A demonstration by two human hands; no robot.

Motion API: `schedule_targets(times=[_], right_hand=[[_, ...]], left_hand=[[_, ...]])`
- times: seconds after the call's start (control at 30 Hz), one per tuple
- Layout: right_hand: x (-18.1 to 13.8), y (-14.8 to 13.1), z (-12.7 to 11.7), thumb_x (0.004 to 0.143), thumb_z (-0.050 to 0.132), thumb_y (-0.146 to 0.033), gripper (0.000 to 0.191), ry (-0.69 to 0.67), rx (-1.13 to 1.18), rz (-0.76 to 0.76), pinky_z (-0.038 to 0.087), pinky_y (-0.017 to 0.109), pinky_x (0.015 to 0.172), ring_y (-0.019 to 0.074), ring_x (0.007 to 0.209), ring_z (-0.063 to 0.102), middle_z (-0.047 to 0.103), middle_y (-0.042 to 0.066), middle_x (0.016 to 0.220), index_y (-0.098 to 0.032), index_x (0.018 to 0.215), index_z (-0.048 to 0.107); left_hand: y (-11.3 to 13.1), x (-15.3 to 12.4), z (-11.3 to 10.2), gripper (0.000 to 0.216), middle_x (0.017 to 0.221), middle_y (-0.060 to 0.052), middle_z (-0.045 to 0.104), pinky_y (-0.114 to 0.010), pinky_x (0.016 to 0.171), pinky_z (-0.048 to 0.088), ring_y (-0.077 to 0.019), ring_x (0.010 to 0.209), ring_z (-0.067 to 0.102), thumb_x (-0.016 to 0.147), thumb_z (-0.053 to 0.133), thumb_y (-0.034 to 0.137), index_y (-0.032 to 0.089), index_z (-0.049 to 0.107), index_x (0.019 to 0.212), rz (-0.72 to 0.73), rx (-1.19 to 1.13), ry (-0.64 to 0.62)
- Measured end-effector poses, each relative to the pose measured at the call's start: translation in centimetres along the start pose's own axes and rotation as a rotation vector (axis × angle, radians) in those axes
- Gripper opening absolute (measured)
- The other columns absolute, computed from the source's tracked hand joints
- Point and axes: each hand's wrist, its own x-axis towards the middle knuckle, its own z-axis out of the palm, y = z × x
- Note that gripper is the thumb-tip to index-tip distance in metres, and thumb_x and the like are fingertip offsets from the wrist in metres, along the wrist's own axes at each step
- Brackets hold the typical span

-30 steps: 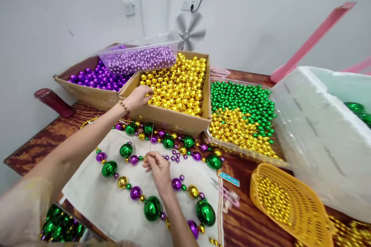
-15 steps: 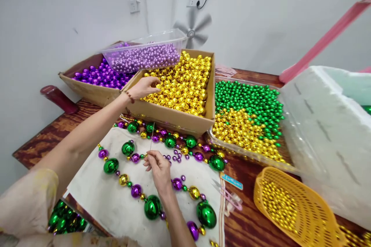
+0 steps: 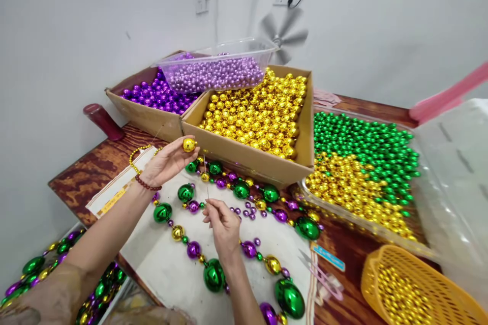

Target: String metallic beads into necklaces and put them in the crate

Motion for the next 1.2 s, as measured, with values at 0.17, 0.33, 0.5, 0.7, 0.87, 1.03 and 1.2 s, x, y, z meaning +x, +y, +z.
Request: schedule_targets(times=[0.17,0.33,0.5,0.7,0.87,1.03,1.2], right_hand=[[-0.1,0.0,0.3,0.089,0.060,-0.031,0.019,-0.028,-0.086,-0.034,0.047,0.019,0.046,0.0110,0.051,0.061,0.068,0.002,0.066,-0.017,0.092,0.073],[-0.3,0.0,0.5,0.090,0.059,-0.030,0.019,-0.058,-0.124,-0.037,0.048,0.019,0.047,0.0101,0.050,0.059,0.065,0.000,0.063,-0.016,0.092,0.072],[-0.5,0.2,0.6,0.091,0.058,-0.030,0.020,-0.097,-0.167,-0.056,0.048,0.019,0.048,0.0091,0.048,0.058,0.064,-0.001,0.062,-0.016,0.094,0.072],[-0.5,0.0,0.9,0.092,0.056,-0.029,0.019,-0.125,-0.201,-0.083,0.047,0.018,0.047,0.0084,0.047,0.056,0.062,-0.002,0.061,-0.017,0.092,0.072],[-0.6,-0.1,1.0,0.092,0.056,-0.028,0.019,-0.125,-0.217,-0.092,0.047,0.018,0.046,0.0084,0.046,0.056,0.060,-0.002,0.059,-0.016,0.091,0.071],[-0.7,-0.1,1.1,0.092,0.055,-0.028,0.019,-0.125,-0.233,-0.084,0.047,0.018,0.046,0.0082,0.045,0.056,0.060,-0.002,0.059,-0.016,0.092,0.071],[-0.8,0.0,1.2,0.092,0.054,-0.029,0.020,-0.133,-0.242,-0.082,0.047,0.019,0.047,0.0083,0.046,0.056,0.060,-0.002,0.060,-0.016,0.091,0.070]], left_hand=[[-1.3,-0.7,-2.0,0.008,0.093,-0.010,0.073,-0.035,0.091,0.057,-0.0225,0.095,0.072,0.086,0.066,0.016,0.009,0.069,0.090,-0.068,-0.033,0.100],[-1.9,-1.3,-2.9,0.006,0.084,-0.006,0.072,-0.025,0.061,0.058,-0.0156,0.068,0.070,0.086,0.066,0.014,0.010,0.068,0.090,-0.170,-0.064,0.127],[-2.2,-1.0,-2.6,0.009,0.086,-0.006,0.072,-0.026,0.070,0.059,-0.0173,0.079,0.071,0.090,0.061,0.017,0.011,0.068,0.091,-0.132,-0.180,0.213],[-2.4,-0.9,-1.7,0.014,0.084,-0.008,0.072,-0.031,0.078,0.059,-0.0187,0.082,0.071,0.093,0.058,0.018,0.010,0.068,0.087,-0.063,-0.183,0.269],[-2.5,-1.1,-1.4,0.013,0.085,-0.007,0.072,-0.033,0.082,0.059,-0.0193,0.085,0.072,0.093,0.058,0.016,0.010,0.069,0.090,-0.030,-0.176,0.233],[-2.5,-1.1,-1.5,0.013,0.089,-0.008,0.072,-0.034,0.083,0.060,-0.0194,0.085,0.072,0.093,0.057,0.016,0.010,0.069,0.095,-0.018,-0.175,0.228],[-2.6,-1.2,-1.7,0.014,0.090,-0.006,0.072,-0.036,0.088,0.059,-0.0187,0.086,0.071,0.093,0.056,0.016,0.011,0.069,0.098,-0.011,-0.150,0.209]])
